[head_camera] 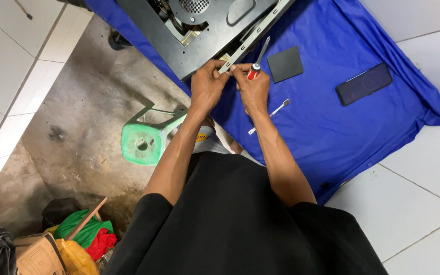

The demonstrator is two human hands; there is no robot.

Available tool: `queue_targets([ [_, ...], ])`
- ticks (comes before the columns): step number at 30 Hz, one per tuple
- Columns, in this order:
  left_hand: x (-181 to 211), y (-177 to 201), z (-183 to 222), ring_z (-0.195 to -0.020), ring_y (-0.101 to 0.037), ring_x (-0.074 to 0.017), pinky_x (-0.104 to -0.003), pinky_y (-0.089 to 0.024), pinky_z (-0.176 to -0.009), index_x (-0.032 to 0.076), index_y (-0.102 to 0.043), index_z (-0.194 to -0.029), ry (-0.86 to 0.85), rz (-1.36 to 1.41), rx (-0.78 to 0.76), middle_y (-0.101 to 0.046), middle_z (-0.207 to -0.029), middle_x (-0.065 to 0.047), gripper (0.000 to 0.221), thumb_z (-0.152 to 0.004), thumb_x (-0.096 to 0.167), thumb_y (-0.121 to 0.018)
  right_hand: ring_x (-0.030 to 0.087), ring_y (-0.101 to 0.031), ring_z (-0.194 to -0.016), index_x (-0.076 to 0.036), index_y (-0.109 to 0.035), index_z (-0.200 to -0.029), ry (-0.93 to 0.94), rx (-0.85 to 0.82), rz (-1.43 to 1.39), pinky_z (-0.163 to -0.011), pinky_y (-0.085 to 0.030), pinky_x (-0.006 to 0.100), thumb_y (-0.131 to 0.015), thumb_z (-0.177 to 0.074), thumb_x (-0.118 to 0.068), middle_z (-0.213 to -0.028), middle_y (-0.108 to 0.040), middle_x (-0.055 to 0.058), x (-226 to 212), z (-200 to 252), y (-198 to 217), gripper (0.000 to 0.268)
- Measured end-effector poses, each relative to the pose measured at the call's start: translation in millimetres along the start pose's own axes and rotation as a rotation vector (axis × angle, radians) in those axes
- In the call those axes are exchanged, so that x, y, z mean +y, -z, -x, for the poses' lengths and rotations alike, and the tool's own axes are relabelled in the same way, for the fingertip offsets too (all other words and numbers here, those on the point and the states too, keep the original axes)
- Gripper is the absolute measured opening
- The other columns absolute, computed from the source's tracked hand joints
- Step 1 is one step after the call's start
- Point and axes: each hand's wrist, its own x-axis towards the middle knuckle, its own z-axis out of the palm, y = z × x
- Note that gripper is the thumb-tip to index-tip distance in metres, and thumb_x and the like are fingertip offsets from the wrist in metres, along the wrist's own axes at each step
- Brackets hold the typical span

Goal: The person is disassembling a computer case by removing screws with a screwdriver and then cleaning the dust from the case vents using a brush.

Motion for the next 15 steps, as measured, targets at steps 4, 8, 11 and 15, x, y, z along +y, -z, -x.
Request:
queue_targets([
  [4,-7,-1,-2,-0.059,-0.069,-0.0182,-0.031,-0.053,-0.058,0.012,-0.079,-0.104,0.008,0.003,0.007,-0.064,-0.058,0.0,0.025,-0.081,0.019,-0.075,0.008,-0.058,-0.047,-0.001,-0.078,-0.092,0.014,-0.022,-0.056,-0.045,-0.047,0.023,-0.083,-0.077,-0.008,-0.064,-0.069,0.006,12,-4,1,0.017],
  [8,-7,-1,-5,-0.059,-0.067,-0.0176,-0.031,-0.052,-0.058,0.011,-0.078,-0.105,-0.004,0.006,-0.009,-0.062,-0.059,0.0,0.026,-0.08,0.017,-0.074,0.007,-0.059,-0.047,0.002,-0.077,-0.096,-0.016,-0.024,-0.149,-0.042,-0.045,0.021,-0.083,-0.079,-0.005,-0.071,-0.071,0.008,11,-4,1,0.02],
  [11,-5,0,-1,-0.058,-0.068,-0.0177,-0.031,-0.053,-0.057,0.011,-0.078,-0.105,-0.009,0.001,-0.017,-0.063,-0.059,0.0,0.026,-0.08,0.017,-0.075,0.007,-0.059,-0.047,0.002,-0.077,-0.095,-0.035,-0.008,-0.168,-0.041,-0.045,0.02,-0.085,-0.078,-0.005,-0.072,-0.072,0.008,18,-3,1,0.02],
  [15,-7,-1,-4,-0.06,-0.069,-0.0199,-0.033,-0.053,-0.058,0.01,-0.078,-0.105,-0.01,-0.014,-0.005,-0.064,-0.059,-0.001,0.026,-0.08,0.018,-0.075,0.006,-0.063,-0.054,-0.003,-0.079,-0.088,0.04,0.065,-0.081,-0.047,-0.05,0.02,-0.086,-0.073,-0.005,-0.07,-0.073,0.007,22,-9,-2,0.016],
])
